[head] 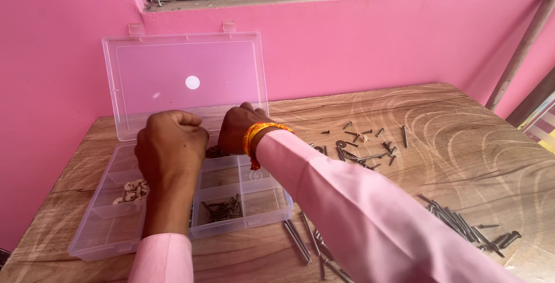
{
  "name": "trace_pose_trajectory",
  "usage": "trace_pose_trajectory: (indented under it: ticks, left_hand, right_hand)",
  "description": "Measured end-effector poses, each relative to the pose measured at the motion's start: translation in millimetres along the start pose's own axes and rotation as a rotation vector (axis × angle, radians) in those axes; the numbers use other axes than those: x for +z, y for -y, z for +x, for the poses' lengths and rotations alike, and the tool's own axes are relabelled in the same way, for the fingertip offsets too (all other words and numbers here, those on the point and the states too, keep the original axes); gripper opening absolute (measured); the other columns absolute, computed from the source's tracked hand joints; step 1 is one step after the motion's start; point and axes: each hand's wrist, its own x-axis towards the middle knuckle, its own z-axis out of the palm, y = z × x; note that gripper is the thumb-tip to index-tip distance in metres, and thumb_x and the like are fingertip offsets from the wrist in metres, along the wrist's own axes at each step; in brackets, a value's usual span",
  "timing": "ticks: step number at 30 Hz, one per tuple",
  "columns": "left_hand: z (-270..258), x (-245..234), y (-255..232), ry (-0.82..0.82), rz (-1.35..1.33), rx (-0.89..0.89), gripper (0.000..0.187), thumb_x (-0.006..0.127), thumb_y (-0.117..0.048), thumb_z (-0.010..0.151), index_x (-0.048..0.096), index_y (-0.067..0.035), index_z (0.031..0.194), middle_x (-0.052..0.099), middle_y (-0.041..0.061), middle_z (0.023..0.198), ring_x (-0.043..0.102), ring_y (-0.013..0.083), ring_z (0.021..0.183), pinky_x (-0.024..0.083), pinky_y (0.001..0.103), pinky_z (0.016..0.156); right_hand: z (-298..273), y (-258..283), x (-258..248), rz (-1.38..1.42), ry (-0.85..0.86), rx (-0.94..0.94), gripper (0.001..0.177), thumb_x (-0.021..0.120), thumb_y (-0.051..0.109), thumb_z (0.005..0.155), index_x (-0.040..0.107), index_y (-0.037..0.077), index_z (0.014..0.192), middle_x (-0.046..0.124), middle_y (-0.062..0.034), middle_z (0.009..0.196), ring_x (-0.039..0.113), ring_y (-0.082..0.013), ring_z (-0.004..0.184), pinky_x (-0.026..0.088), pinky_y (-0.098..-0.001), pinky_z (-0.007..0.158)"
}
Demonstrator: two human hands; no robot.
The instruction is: The person sorts a pile of mixed metal hardware on a wooden table, picking up individual screws, bolts, and washers by hand. They place the sorted items into the compartments of a clear plastic organizer box.
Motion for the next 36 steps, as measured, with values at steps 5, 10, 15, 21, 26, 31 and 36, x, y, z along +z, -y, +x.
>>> trace_pose_trajectory:
  ticks: [5, 10, 15, 21, 26, 31, 36]
  left_hand:
    - [2, -10, -8, -0.054, -0.046, 0.065, 0.011, 0.079, -0.014, 0.084, 0.078, -0.015, 0.095, 0.079, 0.001, 0.09, 0.076, 0.0183, 0.075, 0.059, 0.038, 0.071]
    - [-4, -15, -18, -0.028, -0.081, 0.054, 0.01, 0.078, -0.018, 0.085, 0.08, -0.016, 0.095, 0.08, 0.002, 0.088, 0.075, 0.0167, 0.075, 0.059, 0.037, 0.073]
    - [-10, -7, -33, 0.01, -0.118, 0.169, 0.013, 0.078, -0.018, 0.083, 0.08, -0.015, 0.096, 0.08, 0.002, 0.09, 0.075, 0.0145, 0.076, 0.058, 0.035, 0.074]
    - [-29, 9, -65, 0.177, -0.108, 0.236, 0.014, 0.077, -0.019, 0.085, 0.079, -0.014, 0.098, 0.08, 0.004, 0.089, 0.075, 0.0145, 0.074, 0.06, 0.034, 0.072]
    - [-57, 36, -86, 0.309, -0.085, 0.377, 0.012, 0.076, -0.018, 0.086, 0.077, -0.011, 0.096, 0.08, 0.005, 0.086, 0.072, 0.0129, 0.065, 0.062, 0.035, 0.068]
    - [-70, 56, -84, 0.49, 0.014, 0.373, 0.015, 0.074, -0.012, 0.086, 0.075, -0.011, 0.101, 0.079, 0.003, 0.096, 0.073, 0.0157, 0.066, 0.063, 0.034, 0.072]
    - [-84, 81, -78, 0.417, 0.304, 0.572, 0.023, 0.078, -0.014, 0.086, 0.079, -0.02, 0.108, 0.079, 0.006, 0.09, 0.066, 0.0185, 0.103, 0.056, 0.038, 0.096]
  right_hand:
    - [-6, -38, 5, 0.173, -0.269, -0.094, 0.021, 0.075, 0.024, 0.084, 0.082, 0.022, 0.104, 0.067, -0.0097, 0.125, 0.066, -0.0281, 0.116, 0.053, -0.0425, 0.102]
    - [-71, -147, -30, 0.346, -0.372, -0.001, 0.022, 0.074, 0.028, 0.089, 0.078, 0.014, 0.106, 0.078, -0.0021, 0.104, 0.073, -0.016, 0.086, 0.062, -0.0355, 0.079]
    - [-156, -221, -31, 0.433, -0.219, 0.057, 0.021, 0.075, 0.027, 0.084, 0.08, 0.01, 0.095, 0.079, -0.0035, 0.085, 0.07, -0.0137, 0.075, 0.06, -0.0314, 0.07]
    - [-200, -243, -40, 0.249, -0.106, 0.168, 0.018, 0.079, 0.026, 0.083, 0.08, 0.013, 0.095, 0.079, -0.0008, 0.078, 0.066, -0.0143, 0.07, 0.052, -0.0319, 0.067]
    - [-205, -245, -47, 0.264, -0.026, 0.132, 0.021, 0.078, 0.03, 0.082, 0.081, 0.016, 0.098, 0.08, 0.0008, 0.081, 0.071, -0.0115, 0.077, 0.055, -0.0312, 0.074]
    - [-211, -235, -47, 0.184, 0.038, 0.204, 0.026, 0.079, 0.036, 0.082, 0.079, 0.019, 0.102, 0.076, -0.001, 0.093, 0.071, -0.0165, 0.087, 0.056, -0.0357, 0.08]
    - [-216, -235, -41, 0.104, 0.001, 0.083, 0.025, 0.073, 0.036, 0.083, 0.078, 0.019, 0.101, 0.073, -0.0019, 0.1, 0.069, -0.0202, 0.097, 0.055, -0.0373, 0.087]
